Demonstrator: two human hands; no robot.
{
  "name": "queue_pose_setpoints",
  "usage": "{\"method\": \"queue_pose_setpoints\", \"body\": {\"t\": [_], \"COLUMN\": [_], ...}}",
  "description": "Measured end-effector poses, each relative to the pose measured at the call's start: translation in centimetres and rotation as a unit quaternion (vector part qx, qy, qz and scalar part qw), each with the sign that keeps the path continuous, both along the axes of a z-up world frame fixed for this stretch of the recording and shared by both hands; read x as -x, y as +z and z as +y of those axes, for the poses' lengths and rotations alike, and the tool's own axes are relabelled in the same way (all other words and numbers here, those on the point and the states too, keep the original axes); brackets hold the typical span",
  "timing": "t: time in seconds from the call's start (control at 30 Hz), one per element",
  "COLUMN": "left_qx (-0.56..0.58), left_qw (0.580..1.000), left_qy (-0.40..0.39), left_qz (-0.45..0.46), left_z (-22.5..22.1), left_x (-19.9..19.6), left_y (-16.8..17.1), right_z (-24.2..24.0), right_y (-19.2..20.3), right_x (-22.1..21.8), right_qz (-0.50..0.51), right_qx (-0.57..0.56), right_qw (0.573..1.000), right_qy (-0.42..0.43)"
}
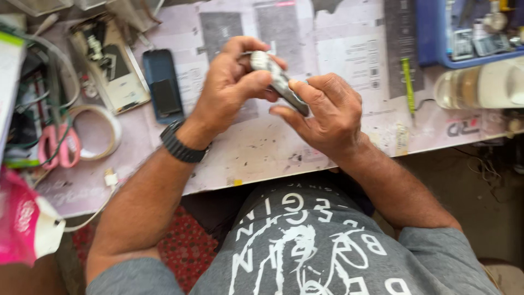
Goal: The person uses a blue plastic pry tool to separate the back cover from a smartphone chassis. They repeatedly insert the tool along the phone's edges and attempt to pry the case open while holding the device with both hands.
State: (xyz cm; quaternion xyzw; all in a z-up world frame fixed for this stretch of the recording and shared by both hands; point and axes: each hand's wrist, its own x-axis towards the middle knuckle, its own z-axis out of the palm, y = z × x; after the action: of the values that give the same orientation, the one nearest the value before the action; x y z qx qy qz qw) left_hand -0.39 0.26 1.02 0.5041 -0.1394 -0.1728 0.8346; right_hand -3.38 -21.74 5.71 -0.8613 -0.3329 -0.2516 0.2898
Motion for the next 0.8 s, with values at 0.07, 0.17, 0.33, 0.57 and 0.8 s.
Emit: {"method": "queue_pose_setpoints", "body": {"t": [0.07,0.17,0.33,0.57,0.8], "left_qx": [-0.009,-0.044,-0.039,-0.308,-0.352], "left_qw": [0.999,0.992,0.977,0.758,0.749], "left_qy": [0.035,0.092,0.127,0.210,0.151], "left_qz": [-0.026,-0.072,-0.168,-0.535,-0.540], "left_z": [0.2,1.2,0.8,-0.2,-0.9], "left_x": [-0.3,-0.7,-0.2,0.9,2.5], "left_y": [-0.1,0.0,-0.5,1.1,3.4], "right_z": [-1.9,-6.6,-9.7,-4.6,0.8], "right_y": [0.1,1.5,2.0,1.7,1.4], "right_x": [0.3,0.1,0.2,-1.1,-3.3], "right_qz": [0.046,0.147,0.277,0.525,0.639], "right_qx": [-0.031,0.033,0.174,-0.322,-0.435], "right_qw": [0.998,0.983,0.941,0.783,0.620], "right_qy": [-0.016,-0.106,-0.086,0.086,0.135]}}
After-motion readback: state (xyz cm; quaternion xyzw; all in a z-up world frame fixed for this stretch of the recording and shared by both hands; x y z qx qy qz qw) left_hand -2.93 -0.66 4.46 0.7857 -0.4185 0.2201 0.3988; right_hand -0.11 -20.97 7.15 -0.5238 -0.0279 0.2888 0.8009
